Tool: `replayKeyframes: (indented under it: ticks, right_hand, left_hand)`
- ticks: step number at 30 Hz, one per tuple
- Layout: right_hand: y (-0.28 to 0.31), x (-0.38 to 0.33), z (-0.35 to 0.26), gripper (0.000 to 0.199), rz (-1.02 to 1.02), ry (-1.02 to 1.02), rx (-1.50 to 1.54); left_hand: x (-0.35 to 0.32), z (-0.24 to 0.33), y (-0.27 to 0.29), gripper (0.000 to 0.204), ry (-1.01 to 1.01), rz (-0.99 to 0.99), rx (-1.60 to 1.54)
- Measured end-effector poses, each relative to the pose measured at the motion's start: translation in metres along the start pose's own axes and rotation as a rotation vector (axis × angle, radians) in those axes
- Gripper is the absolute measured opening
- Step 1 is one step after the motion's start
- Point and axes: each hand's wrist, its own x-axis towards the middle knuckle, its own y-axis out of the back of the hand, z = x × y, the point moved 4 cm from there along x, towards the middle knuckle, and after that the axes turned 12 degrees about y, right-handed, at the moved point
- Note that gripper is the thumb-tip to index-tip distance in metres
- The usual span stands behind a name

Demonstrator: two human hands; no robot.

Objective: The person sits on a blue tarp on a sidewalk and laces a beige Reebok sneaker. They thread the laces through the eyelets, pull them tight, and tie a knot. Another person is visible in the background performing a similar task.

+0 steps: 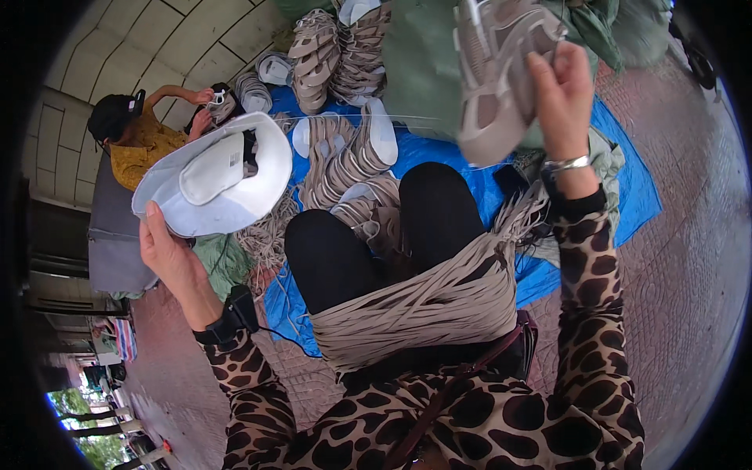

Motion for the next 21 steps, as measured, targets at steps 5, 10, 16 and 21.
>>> replayKeyframes:
  ticks: [5,10,16,21]
  right_hand:
    - [0.033,0.019,0.065,0.028,0.345,-0.546,1.079]
    - [-0.007,-0.023,0.095,0.03,0.352,-0.757,1.827]
    - [-0.085,-0.093,0.074,0.027,0.091,-1.046,1.619]
    - [-0.051,-0.141,0.04,0.03,-0.224,-1.2,1.166]
  left_hand:
    - [-0.029,-0.01,-0.023,0.016,-0.023,-0.064,0.317]
    - [-0.113,-0.041,-0.108,0.051,-0.436,-0.595,0.705]
    - [-0.221,-0.065,-0.147,0.059,-0.627,-1.091,0.751]
    - [-0.238,-0.071,-0.133,0.052,-0.688,-1.031,0.806]
